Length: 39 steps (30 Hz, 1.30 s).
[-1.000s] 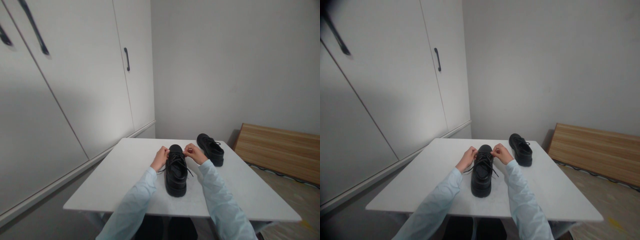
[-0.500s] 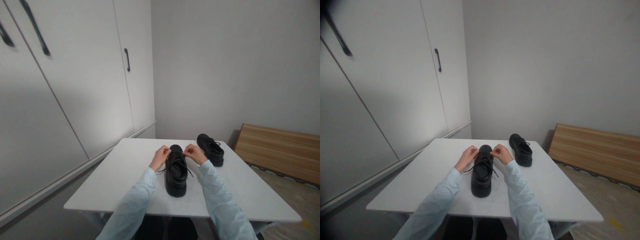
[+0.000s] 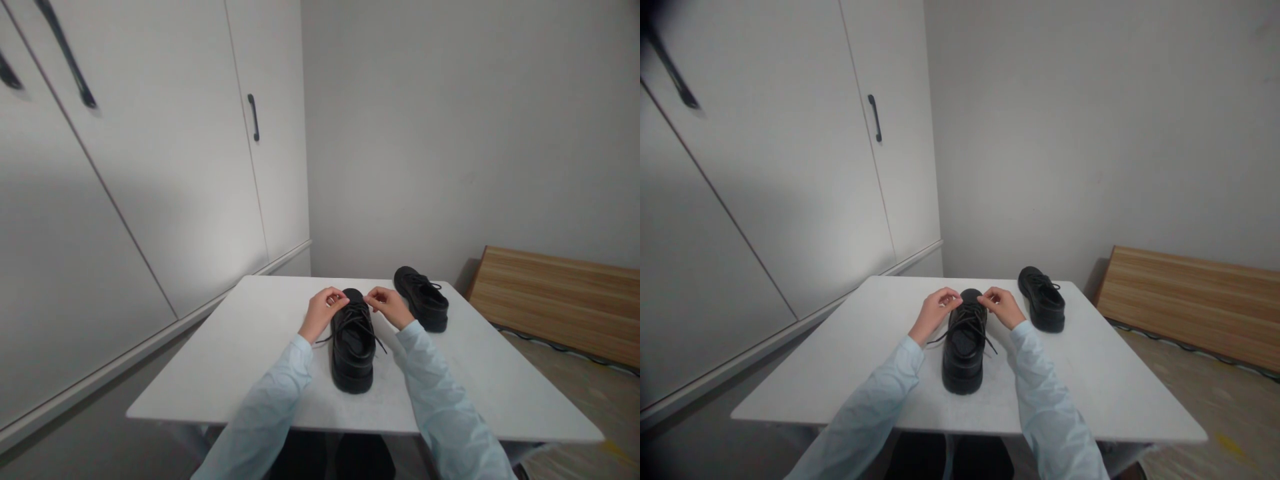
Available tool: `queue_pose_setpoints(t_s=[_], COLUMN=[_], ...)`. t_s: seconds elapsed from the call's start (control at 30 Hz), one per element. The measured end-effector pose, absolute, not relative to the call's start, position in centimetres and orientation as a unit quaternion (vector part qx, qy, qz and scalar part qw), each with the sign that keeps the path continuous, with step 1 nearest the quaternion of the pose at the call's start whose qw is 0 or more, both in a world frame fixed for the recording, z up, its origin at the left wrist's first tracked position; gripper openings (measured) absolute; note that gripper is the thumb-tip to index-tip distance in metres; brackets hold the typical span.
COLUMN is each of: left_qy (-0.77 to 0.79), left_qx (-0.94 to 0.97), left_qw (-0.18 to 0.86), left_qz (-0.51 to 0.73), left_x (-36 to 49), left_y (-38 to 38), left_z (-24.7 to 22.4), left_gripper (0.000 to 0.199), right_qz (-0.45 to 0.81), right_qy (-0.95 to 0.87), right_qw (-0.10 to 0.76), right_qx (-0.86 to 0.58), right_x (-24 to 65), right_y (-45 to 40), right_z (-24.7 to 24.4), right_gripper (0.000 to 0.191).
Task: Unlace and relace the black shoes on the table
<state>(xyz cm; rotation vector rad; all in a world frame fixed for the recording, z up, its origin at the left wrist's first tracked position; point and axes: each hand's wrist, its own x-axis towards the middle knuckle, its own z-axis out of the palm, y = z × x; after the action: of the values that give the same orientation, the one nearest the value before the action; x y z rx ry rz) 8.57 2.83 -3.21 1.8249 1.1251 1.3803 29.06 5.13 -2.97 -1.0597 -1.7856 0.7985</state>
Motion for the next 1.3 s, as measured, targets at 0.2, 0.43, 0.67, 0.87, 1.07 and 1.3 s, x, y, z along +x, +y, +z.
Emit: queue_pose_setpoints(t_s=[0.2, 0.43, 0.67, 0.87, 1.07, 1.3], left_qy=[0.442, 0.453, 0.457, 0.466, 0.465, 0.426], left_qx=[0.685, 0.694, 0.689, 0.681, 0.669, 0.602], left_qw=[0.292, 0.294, 0.292, 0.298, 0.315, 0.462], left_qz=[0.501, 0.476, 0.481, 0.479, 0.487, 0.493], left_x=[8.9, 9.4, 9.5, 9.6, 9.4, 9.4], left_y=[2.7, 2.4, 2.6, 2.8, 3.0, 3.3], left_z=[-3.3, -3.3, -3.6, -4.1, -4.5, -4.9], left_gripper=[0.023, 0.019, 0.017, 0.015, 0.016, 0.025], right_qz=[0.31, 0.298, 0.309, 0.309, 0.311, 0.413], right_qy=[-0.735, -0.743, -0.735, -0.732, -0.731, -0.69], right_qw=[0.42, 0.417, 0.428, 0.427, 0.423, 0.417], right_qx=[-0.432, -0.43, -0.426, -0.431, -0.436, -0.424], right_x=[28.5, 28.2, 28.2, 28.3, 28.4, 28.6], right_y=[4.8, 5.0, 5.0, 4.7, 4.5, 4.5], right_z=[-3.1, -3.5, -3.4, -2.9, -2.5, -2.9], right_gripper=[0.037, 0.039, 0.036, 0.036, 0.037, 0.043])
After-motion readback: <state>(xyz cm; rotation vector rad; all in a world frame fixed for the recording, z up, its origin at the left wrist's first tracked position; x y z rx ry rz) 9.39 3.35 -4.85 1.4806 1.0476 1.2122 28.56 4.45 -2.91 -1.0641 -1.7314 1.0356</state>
